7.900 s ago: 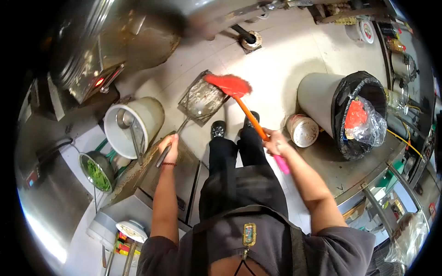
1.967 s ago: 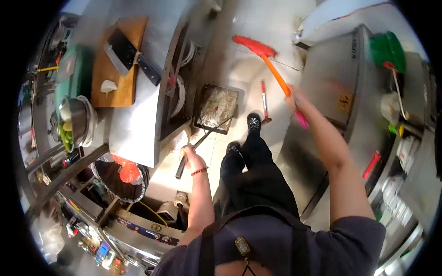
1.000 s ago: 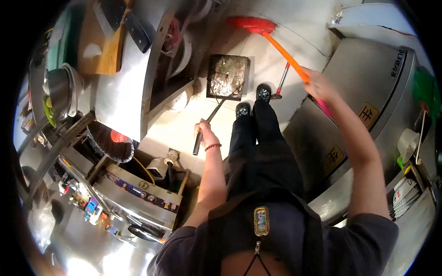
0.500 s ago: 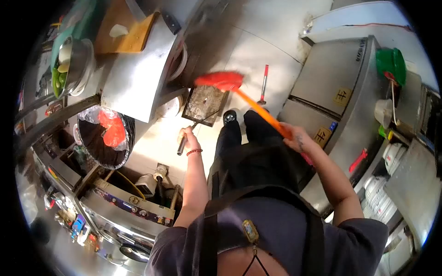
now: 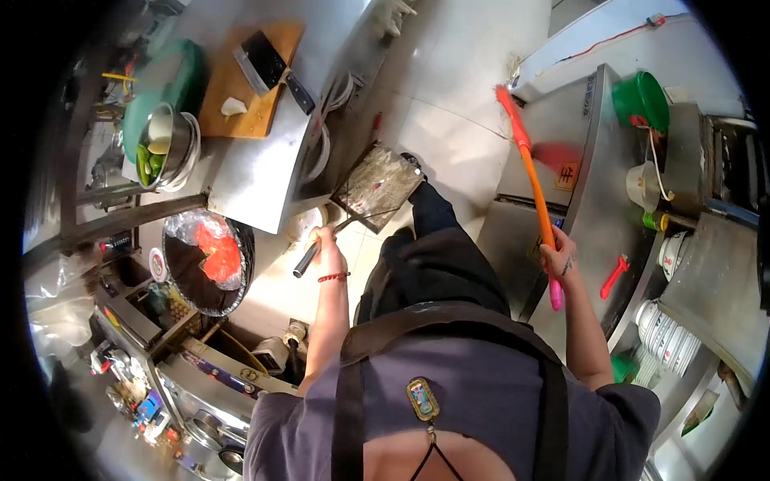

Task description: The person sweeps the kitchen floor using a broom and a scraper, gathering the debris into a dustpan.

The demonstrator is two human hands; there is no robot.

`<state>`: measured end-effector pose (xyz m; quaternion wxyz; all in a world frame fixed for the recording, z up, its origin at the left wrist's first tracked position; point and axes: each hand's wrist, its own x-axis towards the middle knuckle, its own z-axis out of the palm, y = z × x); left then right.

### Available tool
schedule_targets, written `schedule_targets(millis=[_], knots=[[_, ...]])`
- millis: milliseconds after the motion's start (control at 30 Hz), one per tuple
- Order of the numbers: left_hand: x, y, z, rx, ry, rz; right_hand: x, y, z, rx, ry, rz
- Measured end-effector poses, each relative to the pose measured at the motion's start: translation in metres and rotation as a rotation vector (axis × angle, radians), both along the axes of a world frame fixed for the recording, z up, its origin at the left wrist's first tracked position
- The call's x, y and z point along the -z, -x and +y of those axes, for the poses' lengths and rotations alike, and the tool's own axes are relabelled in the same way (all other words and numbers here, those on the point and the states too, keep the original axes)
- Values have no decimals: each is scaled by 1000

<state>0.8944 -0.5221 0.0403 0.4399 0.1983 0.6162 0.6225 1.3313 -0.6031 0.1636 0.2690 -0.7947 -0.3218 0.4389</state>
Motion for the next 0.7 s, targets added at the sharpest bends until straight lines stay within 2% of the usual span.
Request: schedule_targets(millis=[133, 200, 333, 400, 467, 633, 700], knots=[[-29, -30, 37, 9, -85, -69, 23, -22, 26, 29, -9, 117], [-42, -45, 63, 46, -47, -98, 34, -32, 46, 53, -19, 65], [-52, -90, 132, 77, -102, -110, 26, -43, 93, 118, 1, 237], [-44, -110, 174, 138, -63, -21, 28, -57, 117, 161, 0, 250], [-73, -149, 224, 112, 0, -155, 15, -69, 145, 189, 30, 335], [-100, -214, 314, 175, 64, -136, 0, -97, 214, 210, -1, 365], [-110, -242, 348, 182, -7, -106, -1, -117, 251, 205, -30, 378]])
